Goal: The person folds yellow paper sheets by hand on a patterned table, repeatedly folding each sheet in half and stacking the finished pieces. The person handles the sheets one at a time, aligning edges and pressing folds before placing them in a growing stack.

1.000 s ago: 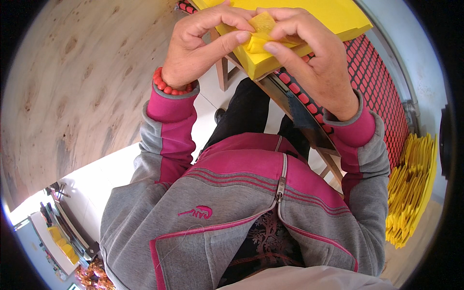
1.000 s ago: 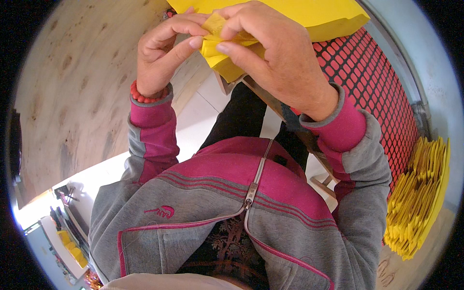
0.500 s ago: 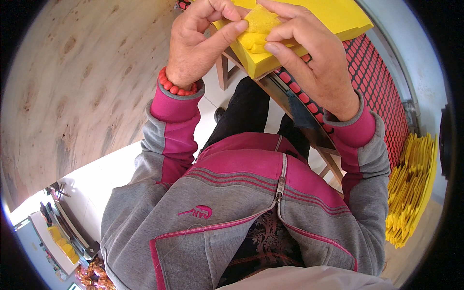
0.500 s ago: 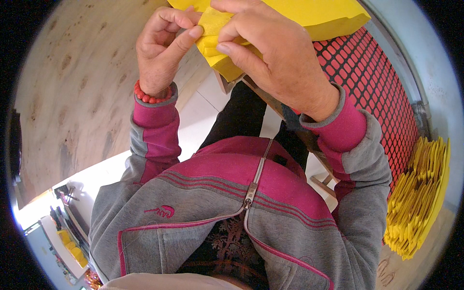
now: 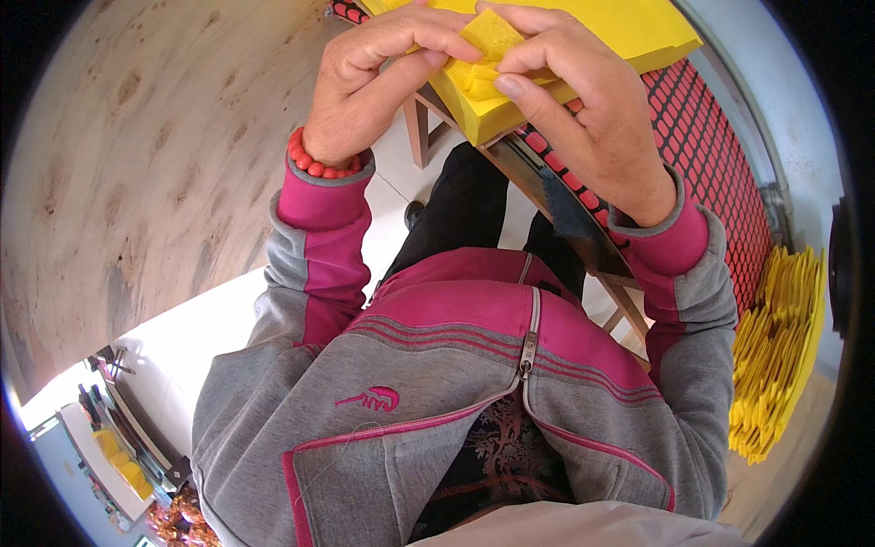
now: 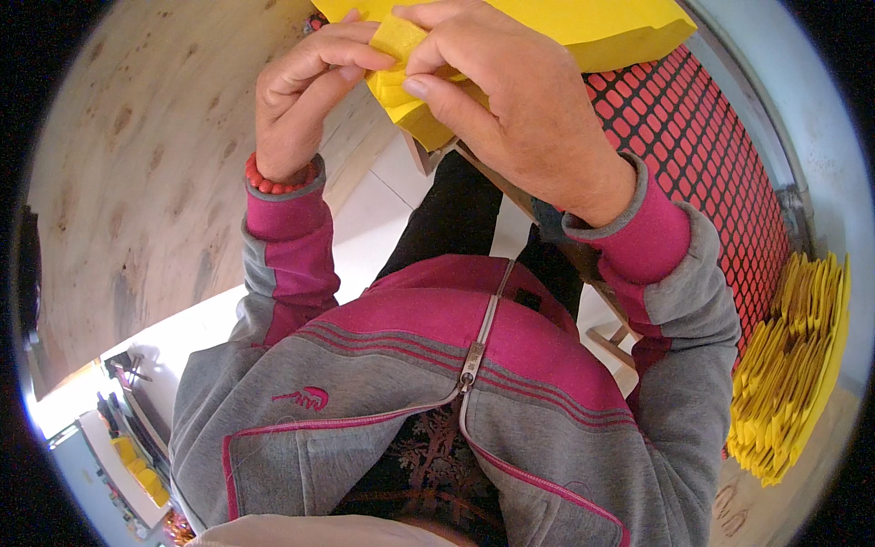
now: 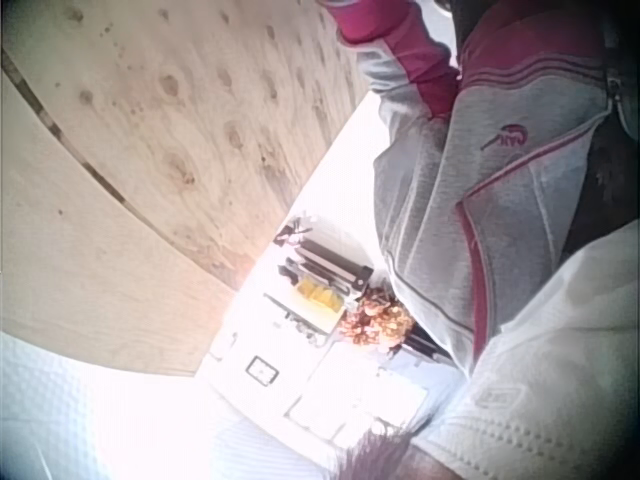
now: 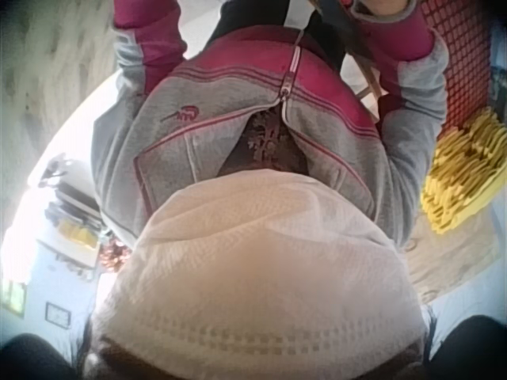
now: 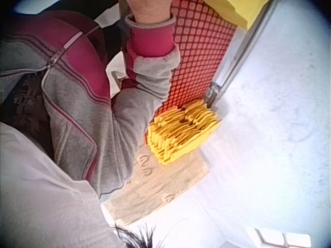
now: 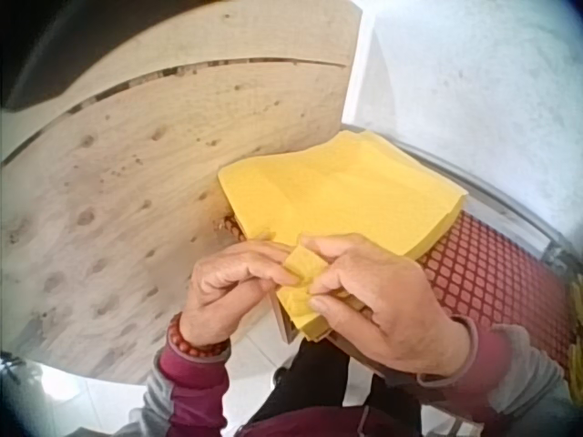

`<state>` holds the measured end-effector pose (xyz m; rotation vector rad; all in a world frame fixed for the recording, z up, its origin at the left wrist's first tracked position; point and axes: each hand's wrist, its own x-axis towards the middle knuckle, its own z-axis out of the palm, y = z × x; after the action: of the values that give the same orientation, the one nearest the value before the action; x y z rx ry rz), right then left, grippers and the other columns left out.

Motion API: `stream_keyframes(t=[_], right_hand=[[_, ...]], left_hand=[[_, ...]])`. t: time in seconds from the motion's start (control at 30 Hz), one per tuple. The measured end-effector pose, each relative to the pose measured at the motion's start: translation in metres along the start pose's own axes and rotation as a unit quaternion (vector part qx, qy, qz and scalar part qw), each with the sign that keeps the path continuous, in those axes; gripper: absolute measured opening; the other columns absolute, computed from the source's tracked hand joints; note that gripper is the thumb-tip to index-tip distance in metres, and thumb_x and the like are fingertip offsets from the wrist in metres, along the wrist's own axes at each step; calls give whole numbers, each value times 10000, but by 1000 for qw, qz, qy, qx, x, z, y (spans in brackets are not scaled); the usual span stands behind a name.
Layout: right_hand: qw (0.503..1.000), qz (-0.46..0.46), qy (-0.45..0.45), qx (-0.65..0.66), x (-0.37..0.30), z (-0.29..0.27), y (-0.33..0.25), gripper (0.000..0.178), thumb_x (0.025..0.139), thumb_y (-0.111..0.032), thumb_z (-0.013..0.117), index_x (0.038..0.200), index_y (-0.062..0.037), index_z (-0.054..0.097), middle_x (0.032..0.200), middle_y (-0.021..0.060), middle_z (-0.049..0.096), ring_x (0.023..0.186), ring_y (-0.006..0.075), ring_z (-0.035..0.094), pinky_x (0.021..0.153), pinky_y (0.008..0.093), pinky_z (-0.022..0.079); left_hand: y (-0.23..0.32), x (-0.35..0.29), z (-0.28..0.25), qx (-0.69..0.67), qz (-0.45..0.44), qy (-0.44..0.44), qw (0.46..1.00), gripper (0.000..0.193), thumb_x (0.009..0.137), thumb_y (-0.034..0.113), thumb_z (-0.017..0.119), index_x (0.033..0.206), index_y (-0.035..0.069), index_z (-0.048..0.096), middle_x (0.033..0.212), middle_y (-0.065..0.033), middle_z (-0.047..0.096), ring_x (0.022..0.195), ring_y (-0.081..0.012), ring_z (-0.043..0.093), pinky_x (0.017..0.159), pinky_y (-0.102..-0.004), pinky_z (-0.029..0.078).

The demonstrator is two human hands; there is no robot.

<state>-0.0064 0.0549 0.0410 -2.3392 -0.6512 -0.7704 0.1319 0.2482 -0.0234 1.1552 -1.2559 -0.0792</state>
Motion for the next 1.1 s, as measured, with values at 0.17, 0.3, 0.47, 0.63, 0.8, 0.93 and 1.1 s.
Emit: stream_keyframes(t=[0.17, 0.3, 0.47, 0.63, 0.8, 0.93, 1.1], right_hand=[[999, 33, 1, 7, -1, -2, -7, 132, 877, -39, 732, 957, -4, 632, 1157, 249, 678, 1028, 359, 693, 858, 366, 540], [998, 40, 18, 35, -1, -1, -6, 128, 878, -37, 735, 945, -9, 630, 1149, 239, 681, 1024, 336, 693, 866, 358, 534], [996, 65, 13, 52, -4, -2, -5, 126, 882, -46, 743, 930, -12, 631, 1134, 224, 682, 1036, 310, 694, 878, 347, 528], [996, 63, -11, 68, -2, -8, -3, 128, 898, -71, 743, 929, -12, 633, 1110, 214, 680, 1061, 318, 687, 888, 348, 520], [995, 78, -37, 59, -3, -13, -2, 129, 921, -104, 731, 946, -14, 642, 1103, 201, 679, 1081, 313, 679, 915, 351, 514], [859, 252, 88, 437, -13, -7, -11, 125, 934, -108, 716, 969, -8, 650, 1103, 190, 676, 1058, 283, 675, 923, 359, 518], [955, 158, 38, 248, -10, -7, -4, 110, 967, -104, 679, 1006, -10, 636, 1052, 147, 682, 1013, 226, 666, 982, 384, 523]], left_hand=[[10, 2, -1, 35, -12, -10, 999, 192, 884, -44, 627, 1035, -26, 745, 1105, -156, 721, 1093, -264, 666, 987, -375, 479], [14, 4, -4, 69, 0, -29, 997, 166, 858, -11, 665, 1001, -18, 748, 1106, -161, 722, 1105, -287, 660, 1017, -405, 461], [8, 7, -11, 84, 40, -73, 993, 217, 894, 12, 670, 1107, -4, 711, 1160, -153, 713, 1141, -267, 645, 1082, -414, 399], [5, 5, -18, 87, 7, -86, 993, 264, 886, 1, 609, 1131, 5, 709, 1286, -152, 692, 1283, -250, 597, 1241, -457, 223], [5, 4, -17, 85, 1, -83, 993, 259, 887, -4, 612, 1127, 0, 710, 1283, -156, 691, 1282, -248, 594, 1239, -462, 228], [5, 3, -18, 83, 2, -84, 993, 263, 888, -4, 602, 1128, -3, 709, 1280, -159, 687, 1277, -254, 594, 1237, -462, 231], [-1, 1, -15, 87, 1, -53, 995, 207, 904, -25, 666, 1103, 11, 710, 1271, -144, 685, 1248, -238, 597, 1182, -426, 322]])
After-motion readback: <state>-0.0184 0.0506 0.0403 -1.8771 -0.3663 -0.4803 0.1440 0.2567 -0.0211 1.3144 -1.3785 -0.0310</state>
